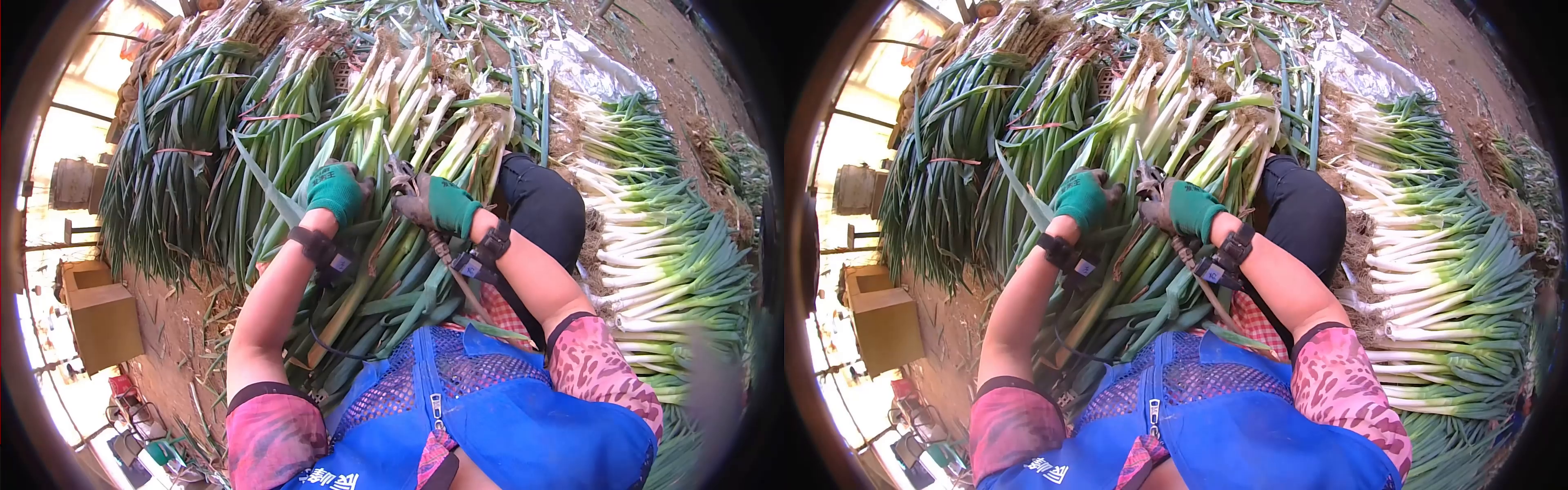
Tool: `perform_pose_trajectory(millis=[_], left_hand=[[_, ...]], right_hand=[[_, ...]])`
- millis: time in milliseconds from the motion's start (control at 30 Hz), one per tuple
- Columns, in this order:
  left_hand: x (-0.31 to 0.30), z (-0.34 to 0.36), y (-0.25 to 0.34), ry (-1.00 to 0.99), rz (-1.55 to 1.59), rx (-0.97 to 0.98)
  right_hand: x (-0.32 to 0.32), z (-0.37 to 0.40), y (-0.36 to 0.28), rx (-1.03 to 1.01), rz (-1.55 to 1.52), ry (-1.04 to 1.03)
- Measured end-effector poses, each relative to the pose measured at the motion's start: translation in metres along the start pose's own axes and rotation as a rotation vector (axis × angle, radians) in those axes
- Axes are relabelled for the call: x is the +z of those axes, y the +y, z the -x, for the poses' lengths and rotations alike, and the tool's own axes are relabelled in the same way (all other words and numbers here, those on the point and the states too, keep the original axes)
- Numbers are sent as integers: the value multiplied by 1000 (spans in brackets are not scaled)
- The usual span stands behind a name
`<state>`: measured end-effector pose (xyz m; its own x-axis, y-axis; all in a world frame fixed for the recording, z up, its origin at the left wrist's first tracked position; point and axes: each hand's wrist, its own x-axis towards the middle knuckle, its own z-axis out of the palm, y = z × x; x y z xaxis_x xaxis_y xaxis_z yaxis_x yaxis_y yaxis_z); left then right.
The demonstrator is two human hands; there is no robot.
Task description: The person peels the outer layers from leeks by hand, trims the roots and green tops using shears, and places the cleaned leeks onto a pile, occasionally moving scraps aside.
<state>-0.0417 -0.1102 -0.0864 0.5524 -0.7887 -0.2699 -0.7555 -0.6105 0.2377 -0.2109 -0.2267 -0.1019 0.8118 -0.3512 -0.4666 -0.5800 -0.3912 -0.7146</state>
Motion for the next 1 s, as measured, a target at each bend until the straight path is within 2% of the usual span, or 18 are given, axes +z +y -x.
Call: perform_pose_trajectory(millis=[100,133,167,333,400,433,500,533,600,633,667,733,800,833,900,933,1000], left_hand=[[-2,5,1,-99,195,-97],[1,4,-3,-96,199,-101],[7,2,-8,-95,205,-104],[10,2,-10,-124,183,-82],[2,5,-5,-171,147,-62],[0,8,-4,-186,162,-47],[-3,18,-4,-216,193,-21],[-5,23,-3,-228,216,-29],[-8,32,-2,-252,260,-47],[-3,32,-6,-267,302,-59],[1,33,-9,-268,334,-51],[4,36,-14,-271,397,-31],[13,36,-25,-280,513,9],[17,35,-32,-275,557,58],[23,38,-35,-307,652,40],[8,45,-21,-343,699,-28],[4,54,-13,-375,767,-95]], right_hand=[[1,5,-3,-20,-40,35],[2,13,-7,-32,-60,31],[3,23,-13,77,-58,-8],[17,26,-9,42,-79,34],[8,15,-10,55,21,54],[16,-10,10,-87,128,33],[15,-46,22,-111,154,65],[7,-51,11,-17,58,117],[-11,-62,6,-7,54,194],[-18,-75,9,6,29,125],[-21,-89,10,-16,127,193],[-24,-94,10,2,31,105],[-22,-65,1,-6,-26,129],[-6,-78,15,-53,148,144],[12,-93,43,-263,291,161],[7,-84,34,-269,300,167],[-16,-79,18,-499,699,126]])
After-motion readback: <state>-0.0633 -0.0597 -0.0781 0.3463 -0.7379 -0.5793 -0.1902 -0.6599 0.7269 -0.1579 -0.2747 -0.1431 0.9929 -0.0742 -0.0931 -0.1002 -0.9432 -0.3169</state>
